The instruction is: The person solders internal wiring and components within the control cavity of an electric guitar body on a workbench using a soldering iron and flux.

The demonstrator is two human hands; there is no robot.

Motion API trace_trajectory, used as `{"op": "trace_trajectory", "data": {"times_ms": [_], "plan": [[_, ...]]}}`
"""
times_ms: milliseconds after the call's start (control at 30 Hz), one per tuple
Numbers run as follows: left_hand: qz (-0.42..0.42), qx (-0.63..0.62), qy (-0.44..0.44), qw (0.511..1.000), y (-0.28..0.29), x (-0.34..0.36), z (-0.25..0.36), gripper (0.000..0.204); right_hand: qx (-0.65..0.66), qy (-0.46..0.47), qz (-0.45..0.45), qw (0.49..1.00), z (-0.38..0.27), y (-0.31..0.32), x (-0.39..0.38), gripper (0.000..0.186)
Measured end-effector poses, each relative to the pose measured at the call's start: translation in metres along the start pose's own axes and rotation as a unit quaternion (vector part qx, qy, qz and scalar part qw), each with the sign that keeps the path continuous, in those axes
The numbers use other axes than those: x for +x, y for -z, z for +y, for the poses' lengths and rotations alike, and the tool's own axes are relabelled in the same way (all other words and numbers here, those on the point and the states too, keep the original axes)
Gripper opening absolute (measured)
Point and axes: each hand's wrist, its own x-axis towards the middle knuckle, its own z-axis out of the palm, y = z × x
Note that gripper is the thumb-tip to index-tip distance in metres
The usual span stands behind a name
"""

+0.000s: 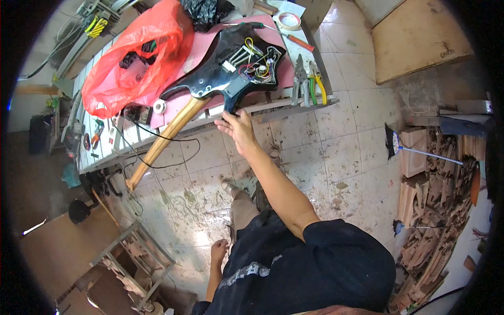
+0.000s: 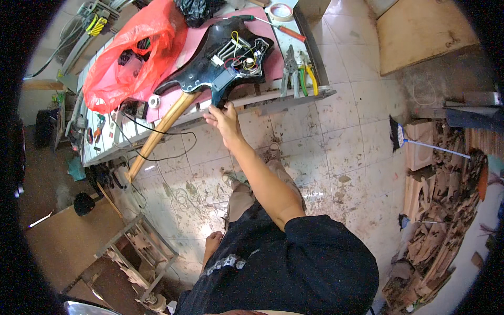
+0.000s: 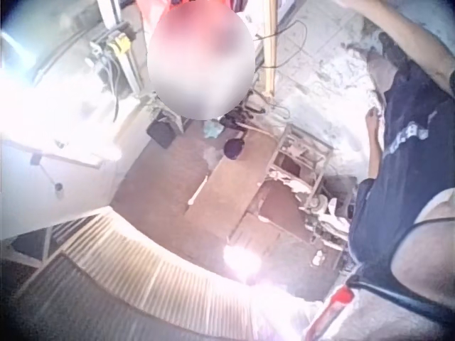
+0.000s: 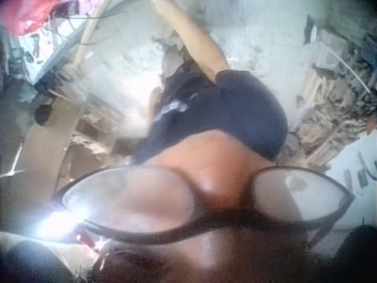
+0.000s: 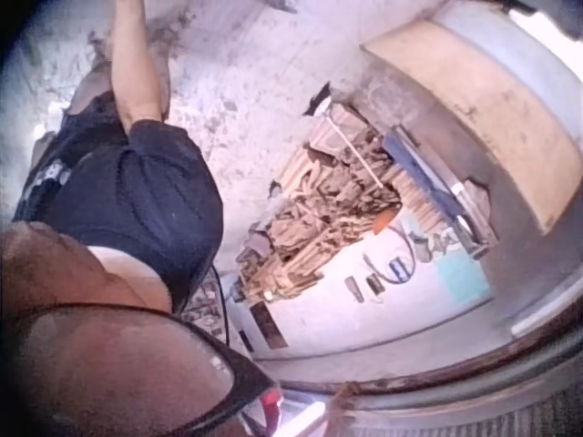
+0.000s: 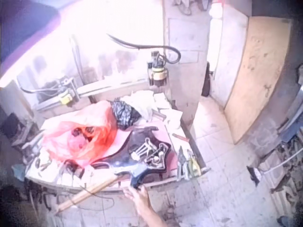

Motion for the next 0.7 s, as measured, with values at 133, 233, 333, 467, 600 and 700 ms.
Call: {"op": "trace_trajectory", "data": {"times_ms": [133, 233, 333, 467, 600, 700], "plan": [[0.027, -0.094, 0.01, 0.995, 0.012, 0.013, 0.01, 0.039, -0.028, 0.028, -0.042, 0.998, 0.005, 0.018, 0.005, 0.038], [0.021, -0.051, 0.006, 0.998, 0.008, 0.016, 0.038, 0.038, -0.194, 0.018, -0.092, 0.977, -0.004, 0.054, 0.005, 0.041], [0.024, -0.051, -0.009, 0.998, -0.003, 0.015, 0.066, 0.038, -0.259, 0.028, 0.0, 0.965, -0.03, 0.113, -0.001, 0.042], [0.038, -0.046, -0.025, 0.998, -0.008, 0.042, 0.081, 0.039, -0.276, 0.029, 0.176, 0.945, -0.076, 0.144, -0.009, 0.047], [0.031, -0.042, -0.079, 0.995, -0.01, 0.06, 0.114, 0.043, -0.153, 0.016, 0.183, 0.971, -0.093, 0.141, 0.006, 0.044], [0.036, 0.016, -0.145, 0.989, -0.002, 0.067, 0.154, 0.045, -0.068, -0.005, 0.162, 0.984, -0.085, 0.143, 0.02, 0.041]]}}
